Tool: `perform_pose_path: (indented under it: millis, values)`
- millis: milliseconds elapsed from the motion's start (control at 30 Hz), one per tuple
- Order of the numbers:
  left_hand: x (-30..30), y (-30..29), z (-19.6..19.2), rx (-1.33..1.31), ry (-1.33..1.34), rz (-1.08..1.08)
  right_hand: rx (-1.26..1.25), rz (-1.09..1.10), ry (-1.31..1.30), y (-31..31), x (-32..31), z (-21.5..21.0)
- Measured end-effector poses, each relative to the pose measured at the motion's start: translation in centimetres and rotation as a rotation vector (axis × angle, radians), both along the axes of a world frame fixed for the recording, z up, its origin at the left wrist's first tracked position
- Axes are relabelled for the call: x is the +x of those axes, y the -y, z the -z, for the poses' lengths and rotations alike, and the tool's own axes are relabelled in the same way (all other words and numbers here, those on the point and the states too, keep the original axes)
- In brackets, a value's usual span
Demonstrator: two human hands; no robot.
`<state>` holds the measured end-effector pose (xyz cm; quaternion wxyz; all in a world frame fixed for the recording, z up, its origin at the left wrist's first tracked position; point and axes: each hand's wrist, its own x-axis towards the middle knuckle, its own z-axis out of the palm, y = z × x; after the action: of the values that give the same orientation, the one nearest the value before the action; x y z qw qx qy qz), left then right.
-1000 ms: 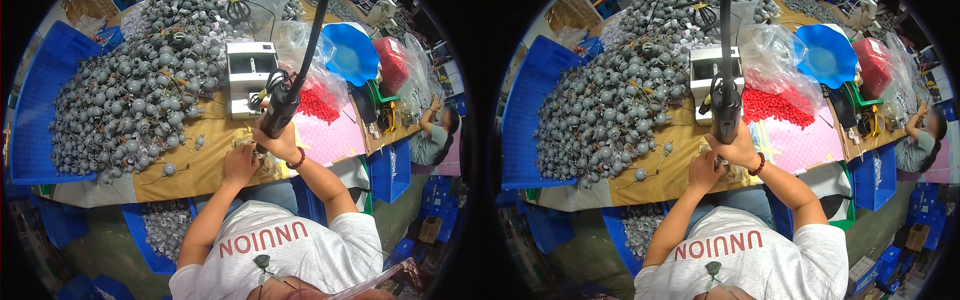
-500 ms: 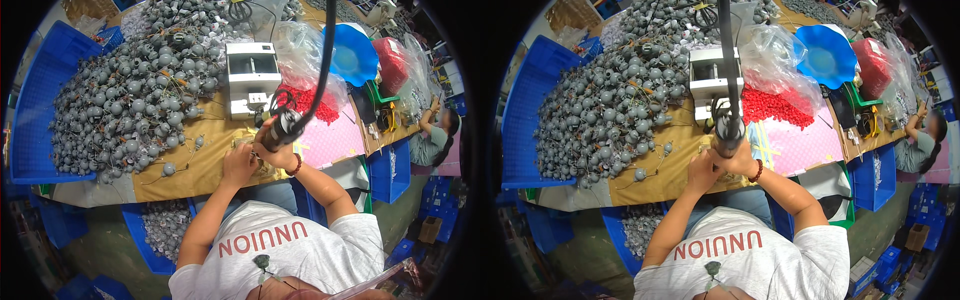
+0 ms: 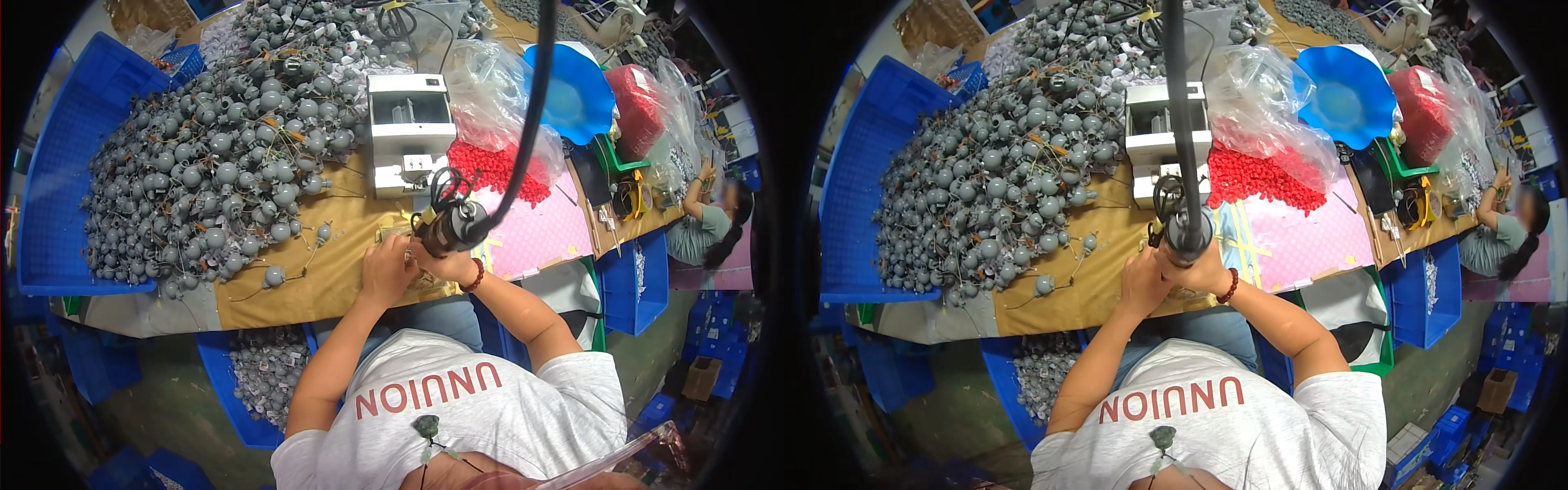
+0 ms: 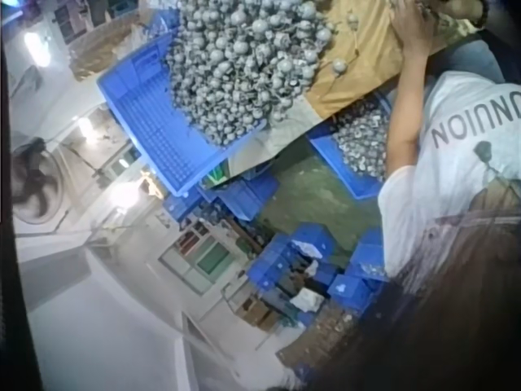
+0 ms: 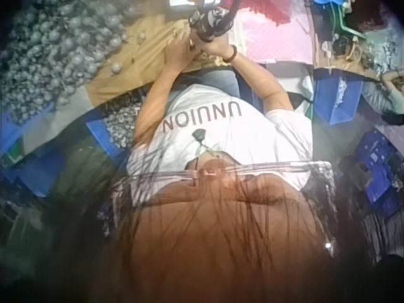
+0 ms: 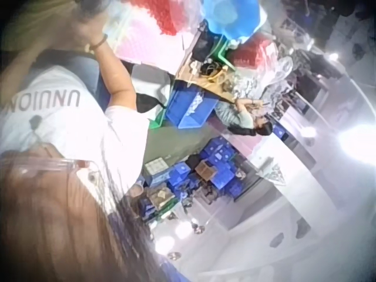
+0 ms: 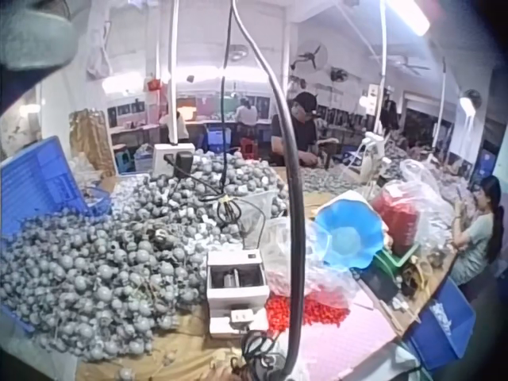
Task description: Processing small plastic toy spheres using a handheld power tool on a workshop bench.
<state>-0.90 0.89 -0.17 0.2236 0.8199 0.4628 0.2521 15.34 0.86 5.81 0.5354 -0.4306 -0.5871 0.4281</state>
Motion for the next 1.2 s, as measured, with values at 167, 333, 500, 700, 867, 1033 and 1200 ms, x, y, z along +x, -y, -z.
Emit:
perform_pose_path:
  millis: [167, 333, 500, 700, 867, 1033, 1200]
  values:
    - [0.3, 0.2, -0.3, -0.033, 0.018, -0.067, -0.093, 0.083, -0.161, -1.7, 0.8, -1.5]
    - [0.2, 0.5, -0.8, -0.047, 0.032, -0.076, -0.160, 0.462, -0.245, -5.9, 4.1, -1.8]
    - [0.0, 1.0, -0.3, 0.058, 0.081, -0.024, -0.013, 0.543, -0.084, -5.5, 7.6, 3.0]
    - [0.0, 1.3, 0.0, 0.105, 0.093, -0.043, -0.147, 0.127, 0.254, 0.3, 3.5, 4.6]
    - [0.0, 1.2, 0.3, 0.092, 0.087, -0.047, -0.239, 0.173, 0.271, -0.4, 1.7, 6.3]
    - [0.1, 1.1, 0.3, 0.107, 0.095, -0.049, -0.193, 0.309, 0.336, -1.2, 0.2, 6.3]
    - [-0.1, 0.9, 0.4, 0.094, 0.114, -0.034, -0.178, 0.260, 0.367, -1.5, 0.3, 6.8]
